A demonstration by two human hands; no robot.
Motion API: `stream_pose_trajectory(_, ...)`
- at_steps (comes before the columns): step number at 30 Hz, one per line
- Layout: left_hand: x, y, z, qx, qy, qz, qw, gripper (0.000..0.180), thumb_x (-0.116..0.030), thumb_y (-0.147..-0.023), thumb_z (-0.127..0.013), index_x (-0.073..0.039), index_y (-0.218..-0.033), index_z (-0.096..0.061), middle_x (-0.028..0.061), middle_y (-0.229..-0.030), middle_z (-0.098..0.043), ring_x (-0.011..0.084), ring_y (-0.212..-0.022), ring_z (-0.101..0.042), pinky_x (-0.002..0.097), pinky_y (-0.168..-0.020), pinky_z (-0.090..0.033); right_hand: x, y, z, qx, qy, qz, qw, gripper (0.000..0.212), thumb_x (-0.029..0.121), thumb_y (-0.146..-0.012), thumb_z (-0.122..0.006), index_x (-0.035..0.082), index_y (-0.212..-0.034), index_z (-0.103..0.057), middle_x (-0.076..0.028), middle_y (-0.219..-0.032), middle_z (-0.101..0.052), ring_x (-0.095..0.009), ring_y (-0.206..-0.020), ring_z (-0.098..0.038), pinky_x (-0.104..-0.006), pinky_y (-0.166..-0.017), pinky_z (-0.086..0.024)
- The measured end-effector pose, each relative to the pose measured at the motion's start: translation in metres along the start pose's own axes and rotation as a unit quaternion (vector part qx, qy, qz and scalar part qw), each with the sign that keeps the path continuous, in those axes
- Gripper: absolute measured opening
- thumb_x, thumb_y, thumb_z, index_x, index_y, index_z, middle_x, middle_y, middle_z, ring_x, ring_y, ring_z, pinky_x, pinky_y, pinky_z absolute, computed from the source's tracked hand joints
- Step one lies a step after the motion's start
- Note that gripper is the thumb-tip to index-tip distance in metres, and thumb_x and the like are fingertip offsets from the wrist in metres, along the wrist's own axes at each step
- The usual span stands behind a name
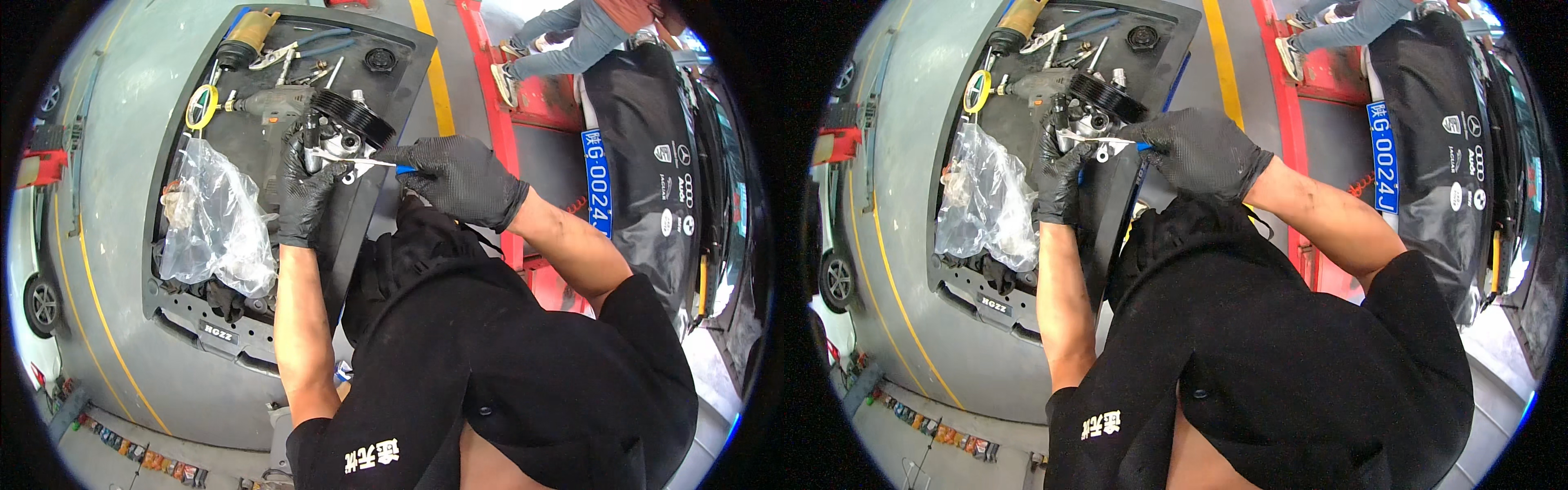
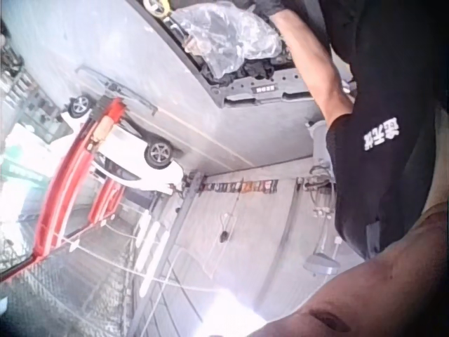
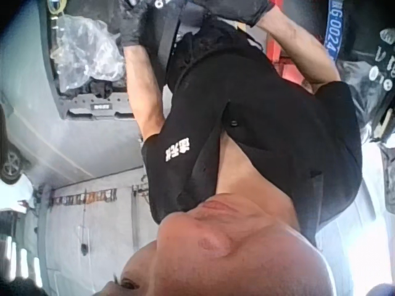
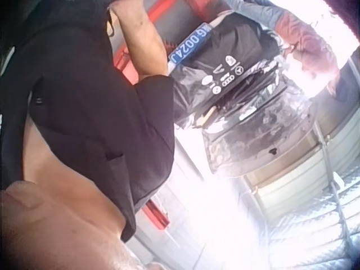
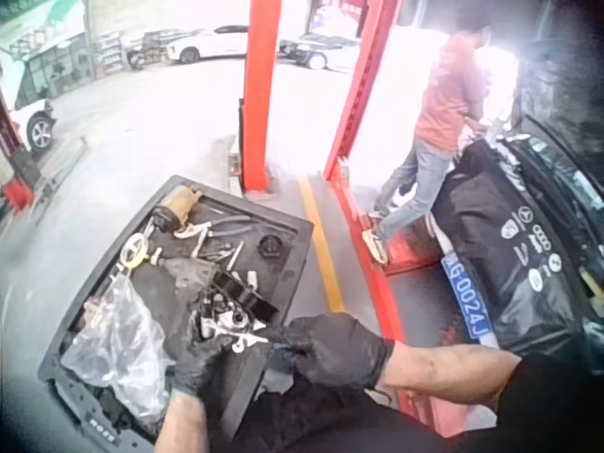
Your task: The person assembles a car part using a ratchet and socket, then pours green fluid into the assembled component. The person handles the part and tools on a workbench in a garage.
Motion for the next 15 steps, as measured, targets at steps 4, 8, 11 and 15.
stream_pose_trajectory(4,-0.012,0.002,-0.004,0.018,0.016,0.008,1.0,0.069,-0.007,-0.074,-0.087,-0.006,-0.135,-0.054,0.0046,-0.127,-0.059,0.0166,-0.115,-0.058,0.0308,-0.099,-0.05,0.017,-0.003,0.012,0.032,0.02,-0.045,0.998,0.033,0.019,-0.092,-0.067,0.013,-0.124,-0.069,-0.017,-0.101,-0.071,-0.036,-0.09,-0.069,-0.0441,-0.08,-0.055)
stream_pose_trajectory(8,-0.01,0.0,-0.003,0.005,-0.047,-0.033,0.998,0.066,-0.008,-0.076,-0.087,-0.006,-0.133,-0.055,0.0043,-0.124,-0.061,0.0158,-0.112,-0.059,0.0303,-0.096,-0.051,0.023,-0.005,0.017,0.051,0.042,-0.061,0.996,0.035,0.019,-0.093,-0.066,0.016,-0.127,-0.068,-0.017,-0.103,-0.072,-0.036,-0.093,-0.069,-0.0441,-0.082,-0.055)
stream_pose_trajectory(11,-0.012,0.001,-0.005,0.024,-0.022,-0.019,0.999,0.068,-0.009,-0.075,-0.087,-0.005,-0.135,-0.054,0.0051,-0.125,-0.06,0.0169,-0.113,-0.058,0.0314,-0.097,-0.05,0.008,-0.005,0.011,0.04,0.041,-0.041,0.998,0.035,0.019,-0.089,-0.065,0.02,-0.123,-0.071,-0.016,-0.105,-0.072,-0.038,-0.094,-0.069,-0.0469,-0.081,-0.056)
stream_pose_trajectory(15,0.0,0.0,0.0,0.01,-0.025,-0.026,0.999,0.069,-0.009,-0.075,-0.087,-0.006,-0.136,-0.054,0.0048,-0.126,-0.059,0.0172,-0.114,-0.058,0.0323,-0.098,-0.05,0.005,-0.01,0.016,0.044,0.032,-0.026,0.998,0.034,0.019,-0.088,-0.063,0.021,-0.121,-0.072,-0.017,-0.102,-0.072,-0.038,-0.092,-0.069,-0.0476,-0.08,-0.055)
Point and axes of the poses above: each hand's wrist, its own y-axis away from the middle knuckle, its own z-axis out of the back of the hand, x = y × z, the point moved 1 cm from there along -y, towards the middle knuckle
